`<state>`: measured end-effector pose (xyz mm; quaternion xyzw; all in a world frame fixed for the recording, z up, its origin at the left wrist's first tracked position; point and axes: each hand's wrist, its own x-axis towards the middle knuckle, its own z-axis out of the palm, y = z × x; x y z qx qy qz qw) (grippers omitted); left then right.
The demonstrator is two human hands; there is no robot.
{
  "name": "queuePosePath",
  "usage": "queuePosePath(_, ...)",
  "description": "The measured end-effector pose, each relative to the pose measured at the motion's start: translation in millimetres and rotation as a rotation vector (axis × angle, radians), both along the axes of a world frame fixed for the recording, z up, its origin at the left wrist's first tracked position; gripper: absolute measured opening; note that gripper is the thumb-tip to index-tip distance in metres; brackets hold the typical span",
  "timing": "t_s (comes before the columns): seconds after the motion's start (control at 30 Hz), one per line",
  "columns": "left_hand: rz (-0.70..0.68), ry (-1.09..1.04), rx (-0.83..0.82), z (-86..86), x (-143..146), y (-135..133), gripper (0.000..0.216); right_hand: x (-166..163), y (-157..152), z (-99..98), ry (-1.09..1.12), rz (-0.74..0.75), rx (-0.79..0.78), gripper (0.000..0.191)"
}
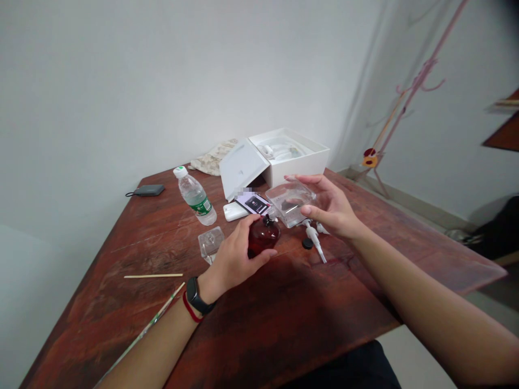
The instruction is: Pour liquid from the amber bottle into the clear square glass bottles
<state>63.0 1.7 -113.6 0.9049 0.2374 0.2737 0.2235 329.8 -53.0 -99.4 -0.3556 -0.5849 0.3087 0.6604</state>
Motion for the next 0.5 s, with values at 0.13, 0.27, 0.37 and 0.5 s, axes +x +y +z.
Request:
queuePosePath(0.13, -0.006, 0.003, 0.005, 0.0, 0.0, 0.0, 0.074, -0.3, -0.5, -0.1, 0.002, -0.005, 0.019, 0.054)
queuePosePath(0.27, -0.018, -0.008, 0.01, -0.5, 0.2, 0.5, 0.074, 1.0, -0.2, -0.8, -0.005, 0.002, 0.021, 0.055)
queuePosePath(0.37, -0.011, -0.006, 0.005, -1.0, 0.5, 0.6, 0.074, 2.2, 0.5, -1.6, -0.012, 0.006, 0.036, 0.056)
queuePosePath(0.5, -0.016, -0.004, 0.009, -0.8, 0.9, 0.3, 0.074, 2.2, 0.6, -1.7, -0.009, 0.002, 0.045, 0.055)
